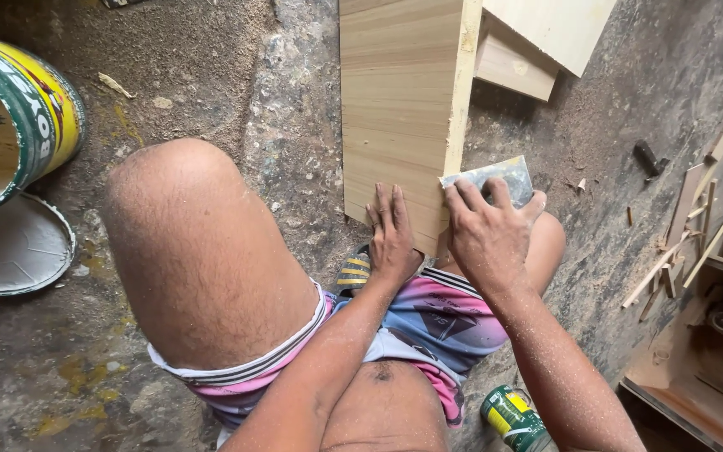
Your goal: Applying wood filler to the edges of wooden boards and sanding them smooth in a workshop environment.
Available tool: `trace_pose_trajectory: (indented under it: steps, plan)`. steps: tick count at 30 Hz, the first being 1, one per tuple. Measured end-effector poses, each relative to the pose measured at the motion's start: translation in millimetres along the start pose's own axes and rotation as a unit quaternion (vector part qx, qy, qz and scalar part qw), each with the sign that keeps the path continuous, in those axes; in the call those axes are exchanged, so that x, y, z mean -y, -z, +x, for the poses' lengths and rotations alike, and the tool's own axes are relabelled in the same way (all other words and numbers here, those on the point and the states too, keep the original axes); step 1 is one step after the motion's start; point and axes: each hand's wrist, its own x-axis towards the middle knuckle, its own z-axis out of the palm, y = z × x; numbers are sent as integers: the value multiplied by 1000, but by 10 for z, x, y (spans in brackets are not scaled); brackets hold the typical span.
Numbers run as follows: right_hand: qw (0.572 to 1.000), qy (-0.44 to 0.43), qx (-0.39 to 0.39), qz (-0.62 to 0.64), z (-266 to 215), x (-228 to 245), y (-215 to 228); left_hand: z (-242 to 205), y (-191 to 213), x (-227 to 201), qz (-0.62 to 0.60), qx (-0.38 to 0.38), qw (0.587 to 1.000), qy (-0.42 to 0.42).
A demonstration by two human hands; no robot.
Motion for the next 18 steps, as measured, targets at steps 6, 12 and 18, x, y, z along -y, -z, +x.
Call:
trace_pose_trajectory:
  steps: [6, 12, 18]
  plan:
    - [1000, -11, 12, 2, -80, 37, 53, -7, -51, 13, -6, -8, 1000, 1]
    - [999, -24, 39, 8, -182, 74, 64, 12, 19, -31, -17, -9, 1000, 5]
    - [998, -31, 41, 40, -350, 88, 48, 9, 75, -50, -27, 14, 999, 17]
